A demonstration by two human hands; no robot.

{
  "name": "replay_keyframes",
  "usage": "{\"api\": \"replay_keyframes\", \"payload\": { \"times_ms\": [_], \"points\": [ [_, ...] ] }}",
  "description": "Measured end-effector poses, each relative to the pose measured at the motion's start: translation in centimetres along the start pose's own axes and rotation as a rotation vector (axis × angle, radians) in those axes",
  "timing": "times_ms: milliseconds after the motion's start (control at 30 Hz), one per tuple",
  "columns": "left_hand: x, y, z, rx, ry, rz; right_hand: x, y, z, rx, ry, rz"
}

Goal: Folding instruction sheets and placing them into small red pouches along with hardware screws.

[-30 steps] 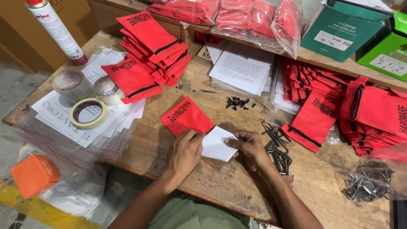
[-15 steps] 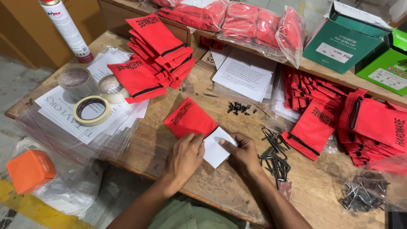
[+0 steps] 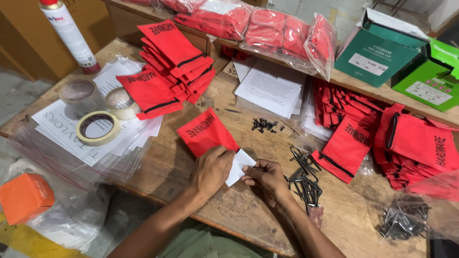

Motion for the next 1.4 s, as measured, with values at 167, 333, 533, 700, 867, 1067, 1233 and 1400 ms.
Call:
{"api": "replay_keyframes", "payload": {
  "times_ms": [167, 333, 533, 700, 867, 1067, 1233, 1400],
  "points": [
    [-0.4, -1.3, 0.2, 0.018, -0.066, 0.003, -0.5, 0.4, 0.8, 0.104, -0.066, -0.042],
    [-0.8, -0.5, -0.3, -0.148, -0.075, 0.047, -0.1, 0.4, 0.2, 0.167, -0.123, -0.079],
    [0.1, -1.7, -0.8, -0.147, -0.089, 0.041, 0.1, 0.2, 0.2, 0.091, -0.237, -0.043],
    [0.4, -2.3, -0.2, -0.24, -0.137, 0.004, -1.5, 2.7, 3.0, -0.11, -0.318, 0.026],
    [0.0, -1.9, 1.5, -0.399, -0.224, 0.019, -1.4, 2.4, 3.0, -0.122, -0.338, 0.078],
    [0.0, -1.7, 0.9, -0.501, -0.23, 0.071, -0.1, 1.8, -0.2, 0.081, -0.156, 0.109],
    [0.3, -3.0, -0.8, -0.29, -0.165, 0.002, -1.1, 3.7, 1.9, -0.021, -0.149, 0.188],
    [-0.6, -1.4, -0.5, -0.315, -0.121, 0.045, 0.1, 2.9, -0.6, -0.126, -0.129, 0.073]
  ]
}}
Point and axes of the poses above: each hand's wrist, its own x-axis towards the middle knuckle, its own y-axis out of the palm, z = x × y, the point moved 8 cm from there along x, towards the middle knuckle, and after that the axes turned 4 degrees about -x, right-handed, at the moved point
